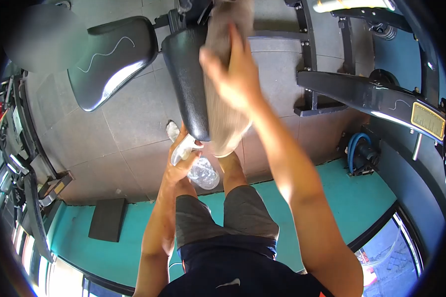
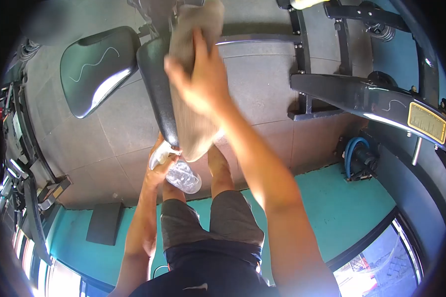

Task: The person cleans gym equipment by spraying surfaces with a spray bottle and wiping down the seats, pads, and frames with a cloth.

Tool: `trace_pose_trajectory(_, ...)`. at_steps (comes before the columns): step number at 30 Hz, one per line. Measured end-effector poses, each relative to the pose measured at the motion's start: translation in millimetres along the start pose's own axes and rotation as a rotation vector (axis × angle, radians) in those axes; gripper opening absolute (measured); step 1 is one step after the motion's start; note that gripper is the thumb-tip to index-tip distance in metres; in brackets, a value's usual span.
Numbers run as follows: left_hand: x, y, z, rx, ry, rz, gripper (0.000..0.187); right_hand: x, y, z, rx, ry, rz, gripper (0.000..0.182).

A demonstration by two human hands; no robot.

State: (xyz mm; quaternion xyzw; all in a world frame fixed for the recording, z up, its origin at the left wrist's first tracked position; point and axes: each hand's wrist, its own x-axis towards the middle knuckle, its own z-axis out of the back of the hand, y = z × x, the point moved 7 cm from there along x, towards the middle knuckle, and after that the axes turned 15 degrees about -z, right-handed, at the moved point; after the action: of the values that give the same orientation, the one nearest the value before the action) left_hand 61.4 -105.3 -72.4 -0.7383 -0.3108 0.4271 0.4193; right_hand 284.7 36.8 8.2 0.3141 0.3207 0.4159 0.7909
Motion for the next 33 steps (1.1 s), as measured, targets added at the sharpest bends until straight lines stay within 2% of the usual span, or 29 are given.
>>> trace_pose_trajectory(1, 3.4, -4.7, -1.6, 0.018, -0.013, -0.003, 0.074, 40.2, -5.5, -5.8, 0.117, 0.064, 0.018, 0.083)
trace_pose_trajectory(3, -2.8, 4.0, 1.1, -0.026, -0.060, -0.061, 0.061, 41.6, -15.3, -10.4, 0.332, 0.199, -0.075, 0.083)
trace_pose_trajectory(5, 4.9, 19.3, -2.4, -0.185, -0.022, -0.024, 0.057, -26.7, -10.7, 2.5, 0.071, -0.014, -0.064, 0.081)
trace_pose_trajectory(6, 6.6, 28.3, -2.4, -0.264, 0.000, -0.001, 0.055, -69.1, -15.3, 1.4, -0.036, -0.046, 0.013, 0.081)
trace_pose_trajectory(7, -2.3, 61.8, 9.7, -0.218, 0.042, 0.202, 0.054, -107.5, -23.7, -0.6, -0.147, -0.051, 0.076, 0.081)
trace_pose_trajectory(8, -0.5, 53.2, 10.8, -0.148, -0.013, 0.087, 0.058, -134.6, -18.8, -1.3, -0.228, -0.090, 0.162, 0.082)
trace_pose_trajectory(10, 2.7, 20.8, 1.7, 0.013, -0.090, -0.112, 0.066, -128.0, -5.8, -8.2, -0.406, -0.108, 0.156, 0.081)
trace_pose_trajectory(12, -3.1, -22.7, -13.5, 0.205, -0.135, -0.245, 0.077, -71.8, 14.2, -11.5, -0.377, -0.131, 0.175, 0.077)
trace_pose_trajectory(13, -12.0, -44.8, -23.5, 0.305, -0.144, -0.287, 0.082, -43.2, 28.3, -10.7, -0.325, -0.085, 0.095, 0.074)
trace_pose_trajectory(14, -15.9, -47.9, -26.9, 0.391, -0.124, -0.288, 0.085, -20.1, 35.7, -11.8, -0.234, -0.105, 0.101, 0.072)
trace_pose_trajectory(16, -23.6, -54.0, -33.7, 0.562, -0.086, -0.291, 0.090, -20.5, 32.8, -14.5, -0.263, -0.206, 0.157, 0.074)
trace_pose_trajectory(19, -16.5, -49.4, -35.2, 0.436, -0.118, -0.300, 0.091, -97.8, 4.6, -8.3, -0.336, -0.086, 0.125, 0.078)
trace_pose_trajectory(21, -17.1, -46.9, -27.1, 0.469, -0.081, -0.250, 0.090, -140.0, -15.4, 1.4, -0.196, -0.009, 0.093, 0.082)
trace_pose_trajectory(24, -14.3, -44.5, -25.5, 0.455, -0.042, -0.243, 0.088, -107.6, -12.3, -9.3, -0.272, -0.114, 0.152, 0.082)
trace_pose_trajectory(27, -19.3, -30.6, -18.6, 0.427, -0.048, -0.234, 0.086, 7.6, 14.5, -9.7, -0.083, -0.075, 0.067, 0.074)
trace_pose_trajectory(28, -22.6, -22.0, -13.7, 0.425, -0.067, -0.265, 0.085, 37.8, 10.3, -10.6, 0.007, 0.041, 0.039, 0.073)
trace_pose_trajectory(29, -23.4, -25.0, -13.9, 0.473, -0.063, -0.269, 0.084, 44.9, -0.7, -7.2, 0.143, 0.095, 0.052, 0.080)
trace_pose_trajectory(31, -22.2, -34.4, -15.3, 0.439, -0.080, -0.254, 0.081, 37.3, -70.3, -23.3, 0.301, 0.239, -0.255, 0.091)
trace_pose_trajectory(33, -21.8, -52.2, -13.2, 0.474, -0.055, -0.293, 0.078, -14.7, -89.3, -11.9, 0.458, 0.307, -0.498, 0.089)
